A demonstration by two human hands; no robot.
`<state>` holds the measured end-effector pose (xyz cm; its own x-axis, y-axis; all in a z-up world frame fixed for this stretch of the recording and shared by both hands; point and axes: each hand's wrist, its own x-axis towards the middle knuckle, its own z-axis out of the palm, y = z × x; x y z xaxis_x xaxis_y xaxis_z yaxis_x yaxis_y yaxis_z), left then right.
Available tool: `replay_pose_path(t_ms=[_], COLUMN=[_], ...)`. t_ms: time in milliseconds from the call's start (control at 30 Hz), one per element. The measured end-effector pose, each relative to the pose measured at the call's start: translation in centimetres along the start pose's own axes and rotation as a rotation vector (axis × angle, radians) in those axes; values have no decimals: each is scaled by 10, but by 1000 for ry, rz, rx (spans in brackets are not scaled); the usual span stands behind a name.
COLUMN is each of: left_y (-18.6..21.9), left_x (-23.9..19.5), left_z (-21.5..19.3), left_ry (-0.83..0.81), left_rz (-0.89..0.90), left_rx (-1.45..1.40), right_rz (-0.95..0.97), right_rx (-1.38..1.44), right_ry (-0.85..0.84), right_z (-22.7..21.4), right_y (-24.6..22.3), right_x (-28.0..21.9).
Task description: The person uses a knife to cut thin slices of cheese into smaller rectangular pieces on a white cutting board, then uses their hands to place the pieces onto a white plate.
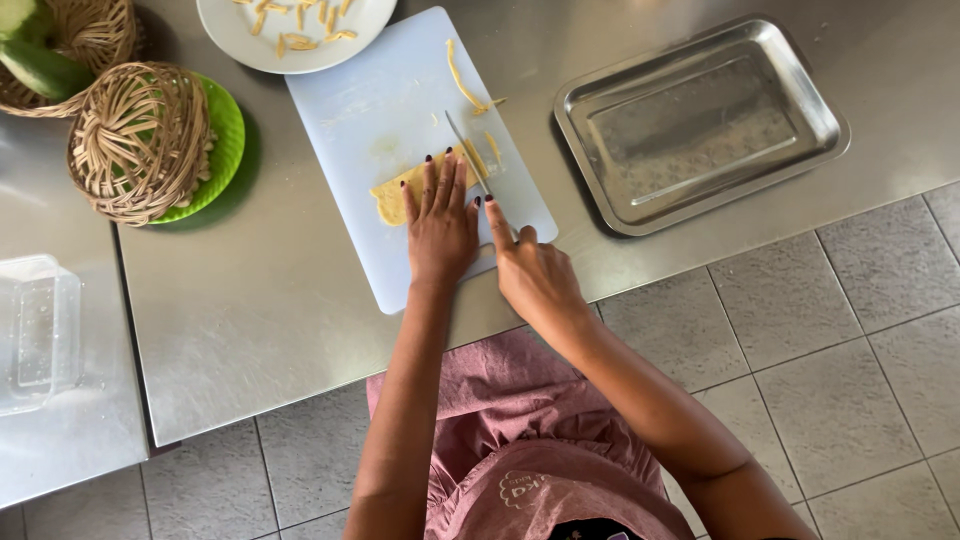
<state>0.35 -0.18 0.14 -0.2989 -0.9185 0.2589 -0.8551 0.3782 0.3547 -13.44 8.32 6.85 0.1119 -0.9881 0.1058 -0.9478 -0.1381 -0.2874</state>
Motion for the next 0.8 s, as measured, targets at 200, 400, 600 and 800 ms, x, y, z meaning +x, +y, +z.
replay_pose_path(t_ms=[200, 400, 600, 800], left_y=[-1, 0, -1, 1], left_x=[1, 0, 1, 1], left_z=[2, 0, 1, 0], left_ry=[-5, -8, -13, 4], left_rz=[3, -13, -4, -1], left_rx=[55, 31, 53, 45], right_rz=[-3, -36, -13, 57], right_rx=[-29, -8, 104, 138], right_ry=[-76, 20, 34, 68], right_z=[5, -4, -18, -27], right_y=[-3, 0, 8, 14], right_x=[2, 1, 2, 1])
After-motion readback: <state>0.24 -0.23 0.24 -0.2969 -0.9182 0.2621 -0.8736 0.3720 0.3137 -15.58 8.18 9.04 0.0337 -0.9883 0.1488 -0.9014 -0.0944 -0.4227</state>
